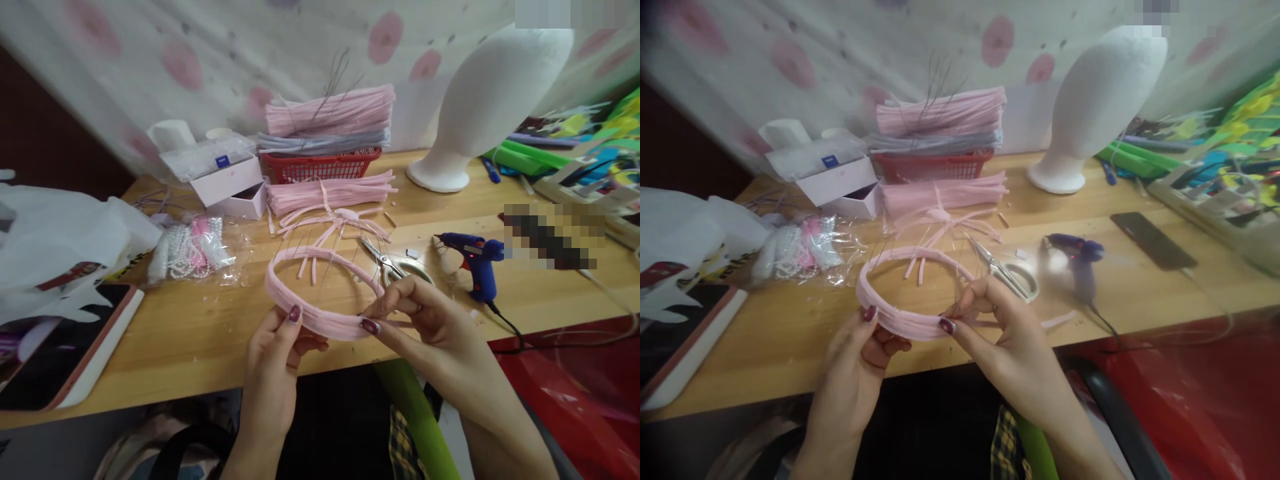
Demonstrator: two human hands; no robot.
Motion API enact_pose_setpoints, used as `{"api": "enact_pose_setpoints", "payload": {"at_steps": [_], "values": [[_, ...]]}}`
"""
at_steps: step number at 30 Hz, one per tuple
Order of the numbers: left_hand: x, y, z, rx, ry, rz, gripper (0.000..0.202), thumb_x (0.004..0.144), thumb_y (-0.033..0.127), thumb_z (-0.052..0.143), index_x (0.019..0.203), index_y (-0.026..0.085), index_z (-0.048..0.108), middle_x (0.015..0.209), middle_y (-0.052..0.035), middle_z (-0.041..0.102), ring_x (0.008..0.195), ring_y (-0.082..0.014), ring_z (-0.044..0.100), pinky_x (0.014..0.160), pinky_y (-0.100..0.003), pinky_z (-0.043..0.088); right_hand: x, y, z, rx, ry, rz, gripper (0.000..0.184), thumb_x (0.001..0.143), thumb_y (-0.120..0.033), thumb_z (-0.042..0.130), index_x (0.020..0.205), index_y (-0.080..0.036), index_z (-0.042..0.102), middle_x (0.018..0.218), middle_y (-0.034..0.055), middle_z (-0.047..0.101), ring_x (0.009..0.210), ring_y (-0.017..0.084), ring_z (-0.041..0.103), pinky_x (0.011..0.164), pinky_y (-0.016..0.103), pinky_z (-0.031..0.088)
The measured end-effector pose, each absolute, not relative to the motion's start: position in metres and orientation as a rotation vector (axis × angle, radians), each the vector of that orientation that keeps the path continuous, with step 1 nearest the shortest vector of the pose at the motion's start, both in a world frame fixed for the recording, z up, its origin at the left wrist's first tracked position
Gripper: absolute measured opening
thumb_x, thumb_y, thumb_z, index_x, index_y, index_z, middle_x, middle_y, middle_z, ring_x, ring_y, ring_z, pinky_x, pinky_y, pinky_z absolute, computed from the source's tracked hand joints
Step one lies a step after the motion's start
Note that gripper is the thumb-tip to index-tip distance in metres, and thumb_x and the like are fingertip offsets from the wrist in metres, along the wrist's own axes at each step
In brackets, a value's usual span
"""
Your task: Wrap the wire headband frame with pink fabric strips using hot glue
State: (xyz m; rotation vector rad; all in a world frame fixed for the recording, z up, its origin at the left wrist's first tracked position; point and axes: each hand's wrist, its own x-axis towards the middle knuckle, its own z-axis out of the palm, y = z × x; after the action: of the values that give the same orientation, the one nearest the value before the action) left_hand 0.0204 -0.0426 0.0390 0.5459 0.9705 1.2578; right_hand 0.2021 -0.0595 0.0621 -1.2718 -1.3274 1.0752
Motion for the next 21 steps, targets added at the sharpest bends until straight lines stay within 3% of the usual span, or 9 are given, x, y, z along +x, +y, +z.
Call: {"api": "enact_pose_setpoints", "payload": {"at_steps": [6,11,21], "values": [[0.0163,-0.0383,0.0353,0.484,0.939,1.245,0.022,0.072,0.032,0.086,0.080,0.015,0.075,0.070,-0.0001,0.071,0.055,-0.0078,0.063,0.054,-0.015,0.057,0.2031,-0.0587,0.0611,-1.230,-1.320,1.135,0.019,0.087,-0.031,0.075,0.089,-0.024,0.058,0.090,0.0001,0.071,0.089,0.016,0.071,0.083,0.027,0.057],[0.0197,-0.0387,0.0403,0.482,0.959,1.241,0.022,0.072,0.031,0.086,0.081,0.015,0.074,0.072,0.0004,0.072,0.057,-0.0073,0.064,0.056,-0.015,0.057,0.2011,-0.0565,0.0610,-1.219,-1.307,1.097,0.021,0.086,-0.029,0.077,0.088,-0.023,0.057,0.086,0.0001,0.072,0.083,0.015,0.072,0.077,0.025,0.058],[0.0243,-0.0396,0.0417,0.403,0.949,1.263,0.023,0.067,0.027,0.089,0.084,0.018,0.077,0.075,0.0012,0.075,0.057,-0.0070,0.066,0.053,-0.013,0.056,0.2007,-0.0539,0.0602,-1.129,-1.259,1.248,0.026,0.093,-0.021,0.066,0.088,-0.025,0.042,0.088,-0.0017,0.069,0.084,0.013,0.072,0.072,0.023,0.058]]}}
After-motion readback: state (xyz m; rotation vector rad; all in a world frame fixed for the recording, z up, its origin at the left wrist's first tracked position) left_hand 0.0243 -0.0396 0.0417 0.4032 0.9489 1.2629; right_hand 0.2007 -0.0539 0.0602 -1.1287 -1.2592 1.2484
